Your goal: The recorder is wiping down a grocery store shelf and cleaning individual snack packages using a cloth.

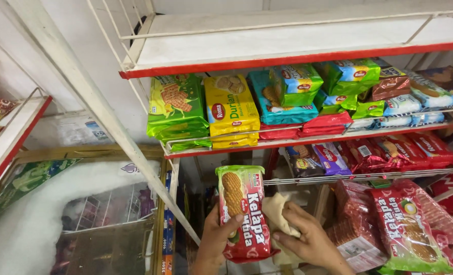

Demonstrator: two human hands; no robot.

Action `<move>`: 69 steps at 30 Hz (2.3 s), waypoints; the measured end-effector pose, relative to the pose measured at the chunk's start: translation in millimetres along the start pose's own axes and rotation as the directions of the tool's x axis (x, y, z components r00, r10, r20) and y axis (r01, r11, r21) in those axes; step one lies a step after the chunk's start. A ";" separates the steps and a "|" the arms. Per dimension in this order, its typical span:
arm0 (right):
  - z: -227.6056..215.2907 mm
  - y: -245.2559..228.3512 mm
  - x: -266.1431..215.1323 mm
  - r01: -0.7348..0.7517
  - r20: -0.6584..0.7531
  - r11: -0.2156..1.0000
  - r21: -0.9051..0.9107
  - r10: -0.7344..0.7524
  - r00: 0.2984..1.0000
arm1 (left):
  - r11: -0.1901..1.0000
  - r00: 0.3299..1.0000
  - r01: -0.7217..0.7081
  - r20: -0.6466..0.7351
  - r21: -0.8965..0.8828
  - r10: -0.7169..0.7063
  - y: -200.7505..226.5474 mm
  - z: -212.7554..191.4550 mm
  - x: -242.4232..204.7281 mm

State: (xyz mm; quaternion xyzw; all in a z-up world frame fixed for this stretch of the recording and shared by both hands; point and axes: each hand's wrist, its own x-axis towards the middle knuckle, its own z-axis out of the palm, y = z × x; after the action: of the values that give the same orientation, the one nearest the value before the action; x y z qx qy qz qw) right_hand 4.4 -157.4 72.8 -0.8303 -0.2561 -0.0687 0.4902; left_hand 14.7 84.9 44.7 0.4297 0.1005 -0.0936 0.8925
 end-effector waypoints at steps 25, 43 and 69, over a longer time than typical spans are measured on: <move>-136.6 0.7 0.2 0.215 0.261 0.688 -0.693 -0.038 0.965 | 0.925 0.901 -0.166 0.434 0.343 0.001 -4.3 62.5 -20.8; -206.7 -23.1 29.1 0.130 0.226 0.533 -0.836 0.118 0.967 | 0.855 0.934 -0.211 0.356 0.474 0.034 -36.0 120.8 -54.6; -180.0 -127.5 64.4 0.072 0.264 0.721 0.689 -0.343 0.901 | 0.834 0.700 -0.547 0.508 -0.071 0.502 148.8 151.2 -37.9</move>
State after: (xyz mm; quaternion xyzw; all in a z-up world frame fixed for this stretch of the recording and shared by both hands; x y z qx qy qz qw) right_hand 21.6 -237.7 287.4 -0.5636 -0.4451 0.1307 0.6835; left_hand 30.8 60.4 258.2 0.4377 -0.2684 0.0506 0.8566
